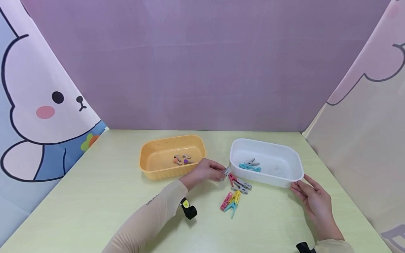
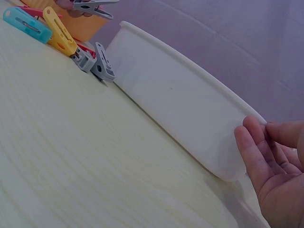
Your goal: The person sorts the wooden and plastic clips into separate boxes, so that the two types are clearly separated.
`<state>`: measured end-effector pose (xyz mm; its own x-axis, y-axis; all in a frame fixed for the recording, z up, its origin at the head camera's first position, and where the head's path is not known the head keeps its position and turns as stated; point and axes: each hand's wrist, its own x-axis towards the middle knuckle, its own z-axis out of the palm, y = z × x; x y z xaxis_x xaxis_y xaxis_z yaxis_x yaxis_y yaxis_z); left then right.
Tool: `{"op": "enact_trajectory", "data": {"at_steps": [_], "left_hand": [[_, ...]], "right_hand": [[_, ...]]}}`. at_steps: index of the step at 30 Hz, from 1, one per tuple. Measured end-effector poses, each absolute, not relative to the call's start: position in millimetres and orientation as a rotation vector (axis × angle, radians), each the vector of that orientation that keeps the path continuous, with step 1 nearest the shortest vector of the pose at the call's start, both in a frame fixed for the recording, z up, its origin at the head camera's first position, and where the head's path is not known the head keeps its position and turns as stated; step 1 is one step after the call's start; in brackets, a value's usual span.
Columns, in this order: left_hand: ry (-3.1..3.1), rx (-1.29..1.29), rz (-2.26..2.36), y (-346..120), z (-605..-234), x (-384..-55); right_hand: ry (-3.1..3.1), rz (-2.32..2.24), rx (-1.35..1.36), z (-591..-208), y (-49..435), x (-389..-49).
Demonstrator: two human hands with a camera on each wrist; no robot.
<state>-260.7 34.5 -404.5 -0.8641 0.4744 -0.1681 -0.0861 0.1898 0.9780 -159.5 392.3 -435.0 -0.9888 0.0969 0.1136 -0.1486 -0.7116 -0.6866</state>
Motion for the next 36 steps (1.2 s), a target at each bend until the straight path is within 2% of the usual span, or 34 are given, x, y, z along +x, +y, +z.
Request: {"op": "enact_trajectory", "data": {"at_steps": [36], "left_hand": [[1.829, 0.267, 2.062, 72, -372, -280]], "right_hand": [[-1.144, 2.796, 0.064, -432, 391, -156]]}}
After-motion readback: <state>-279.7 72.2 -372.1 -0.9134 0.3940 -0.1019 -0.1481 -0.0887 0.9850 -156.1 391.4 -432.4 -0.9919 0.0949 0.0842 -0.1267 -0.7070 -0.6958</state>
